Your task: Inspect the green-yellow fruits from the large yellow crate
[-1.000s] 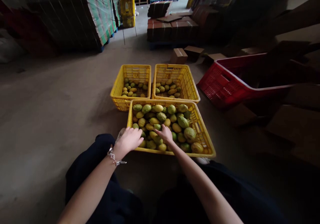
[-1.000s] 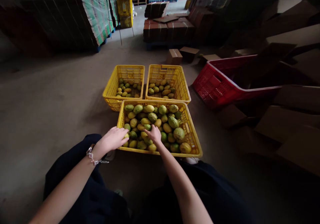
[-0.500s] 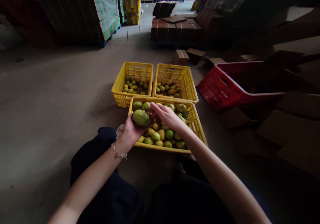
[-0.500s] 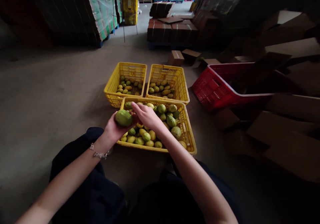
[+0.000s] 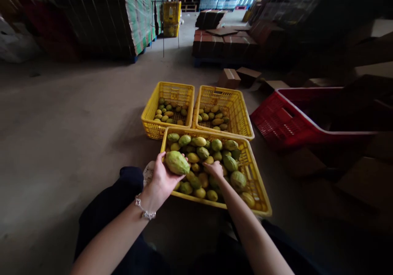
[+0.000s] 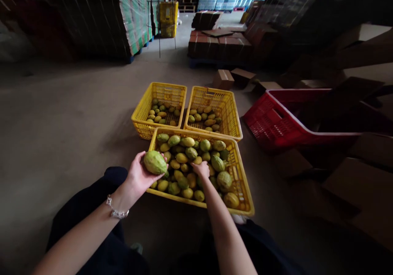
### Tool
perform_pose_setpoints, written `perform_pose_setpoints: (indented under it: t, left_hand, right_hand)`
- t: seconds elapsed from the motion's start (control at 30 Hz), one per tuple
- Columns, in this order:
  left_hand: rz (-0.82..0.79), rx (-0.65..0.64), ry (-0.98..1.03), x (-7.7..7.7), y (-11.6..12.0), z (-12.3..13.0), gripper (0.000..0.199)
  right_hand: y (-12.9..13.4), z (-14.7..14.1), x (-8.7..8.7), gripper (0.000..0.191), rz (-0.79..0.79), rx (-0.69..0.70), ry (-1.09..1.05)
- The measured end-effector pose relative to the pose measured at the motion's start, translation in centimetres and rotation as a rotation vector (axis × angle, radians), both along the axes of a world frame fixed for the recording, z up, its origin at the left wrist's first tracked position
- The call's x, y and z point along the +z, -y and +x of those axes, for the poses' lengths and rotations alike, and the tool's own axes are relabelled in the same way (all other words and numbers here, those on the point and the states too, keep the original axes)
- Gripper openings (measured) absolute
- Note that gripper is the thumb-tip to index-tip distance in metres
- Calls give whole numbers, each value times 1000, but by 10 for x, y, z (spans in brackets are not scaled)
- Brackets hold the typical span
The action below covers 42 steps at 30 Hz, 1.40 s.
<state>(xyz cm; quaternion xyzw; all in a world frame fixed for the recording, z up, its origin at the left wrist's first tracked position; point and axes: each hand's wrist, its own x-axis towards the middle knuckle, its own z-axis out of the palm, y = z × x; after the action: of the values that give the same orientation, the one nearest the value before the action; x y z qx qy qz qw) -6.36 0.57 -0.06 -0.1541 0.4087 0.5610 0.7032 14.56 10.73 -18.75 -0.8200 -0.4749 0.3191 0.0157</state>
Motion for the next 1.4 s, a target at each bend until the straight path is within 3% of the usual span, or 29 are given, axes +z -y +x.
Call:
perform_pose_setpoints:
  t: [0.17,0.33,0.43,0.57,0.7,0.83,1.0,1.17,1.27,1.4]
  left_hand:
    - [-33,-18,11,-7,-2,2,29]
    - [-28,-39,-11,-3,-5,7,25]
    - [8,-57,-47,1,-5,15,16]
    - [143,-89,-50,8,0,27,2]
    - [228,-128,3,18,3,34,12]
    - [262,-152,23,23,1,31,28]
    - [401,-171,99,16,-1,26,34]
    - [395,-182,14,15,4,33,31]
    - [393,-201,-74,16,7,42,32]
    - [529,-197,-271,9,7,55,30]
  right_hand:
    - [-7,-2,-21,47,2,-44,36]
    - [7,7,-8,27,75,12,-74]
    - [17,15,18,28,130,46,-219]
    - [31,26,71,24,232,54,-463]
    - [59,35,125,27,405,24,-748]
    - [84,35,156,28,524,-49,-1295]
    - [90,21,165,27,538,-301,-1647]
    - [98,2,164,27,442,-431,-1762]
    - [105,-6,161,24,415,-395,-1728]
    - [115,-14,161,29,420,-245,-1607]
